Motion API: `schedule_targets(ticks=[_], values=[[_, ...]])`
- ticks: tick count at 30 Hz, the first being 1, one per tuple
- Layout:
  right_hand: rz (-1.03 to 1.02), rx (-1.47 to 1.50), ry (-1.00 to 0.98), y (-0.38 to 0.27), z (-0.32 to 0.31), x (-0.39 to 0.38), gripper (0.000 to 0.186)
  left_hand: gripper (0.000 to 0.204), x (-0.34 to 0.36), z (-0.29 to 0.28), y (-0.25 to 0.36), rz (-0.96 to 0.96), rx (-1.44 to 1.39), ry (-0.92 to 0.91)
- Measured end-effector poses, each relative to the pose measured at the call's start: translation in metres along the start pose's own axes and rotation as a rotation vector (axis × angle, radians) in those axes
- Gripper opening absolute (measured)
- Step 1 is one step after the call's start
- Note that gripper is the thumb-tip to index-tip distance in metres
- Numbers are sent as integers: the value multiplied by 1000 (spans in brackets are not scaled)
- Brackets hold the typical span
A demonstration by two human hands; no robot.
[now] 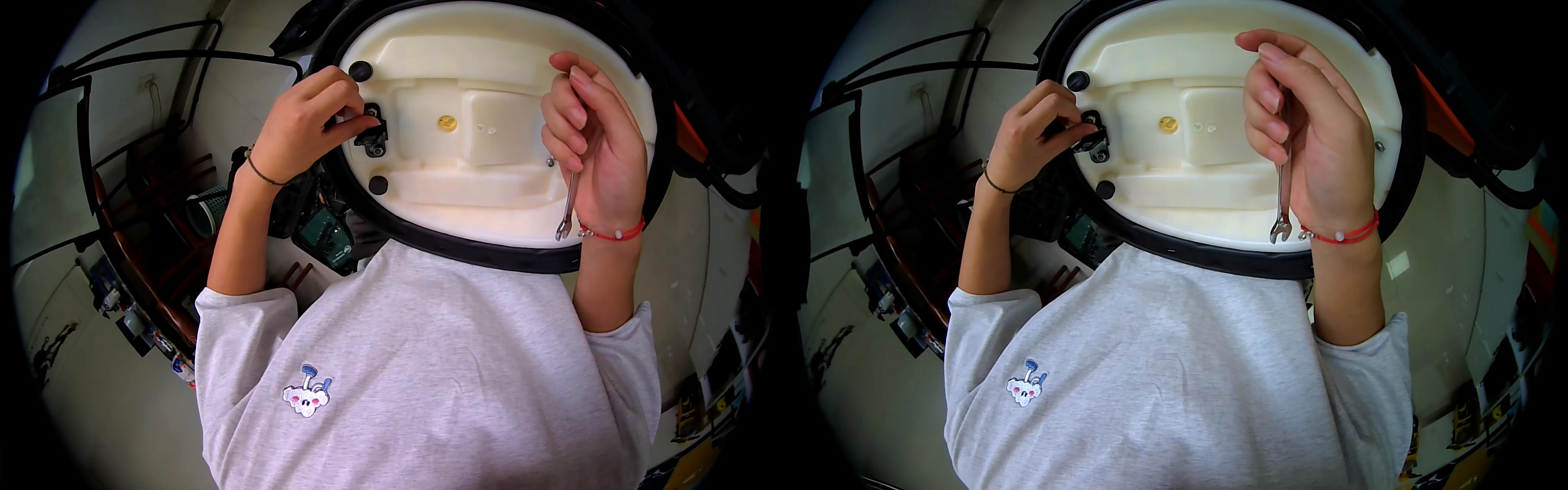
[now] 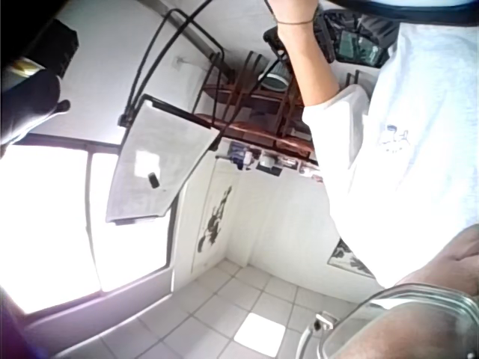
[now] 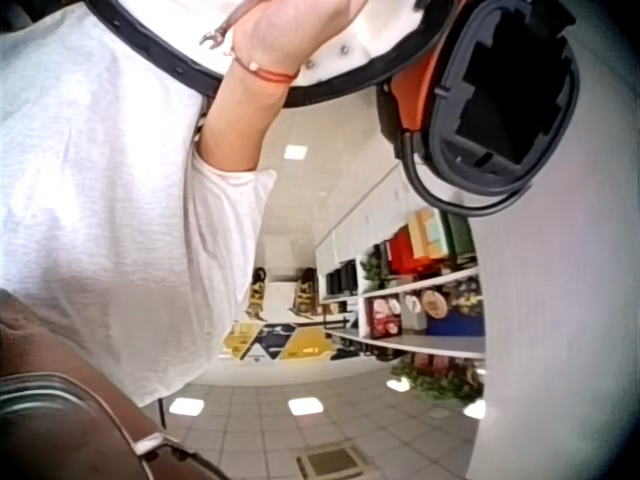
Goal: The person unscrews bolts from a white panel using a wrench, sets the panel aside, and then uses a screwdriver to remove a component from the handlebars of a scooter.
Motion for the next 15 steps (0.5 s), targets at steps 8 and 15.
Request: schedule_targets(ticks=[8,15], values=[[4,23,1,2,-2,2,27,26,6,-2,10,70,-19,-22],[1,18,7,1,-3,2,27,22,6,0,6,-65,-69,10]])
Point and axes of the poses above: each hand's wrist, its own x-axis towards the middle knuckle, its own z-axis out of the palm, y = z × x, the point moved 9 cm from there along x, towards the middle knuckle, and after that the axes turned 9 degrees about -x, right-handed, at the moved point
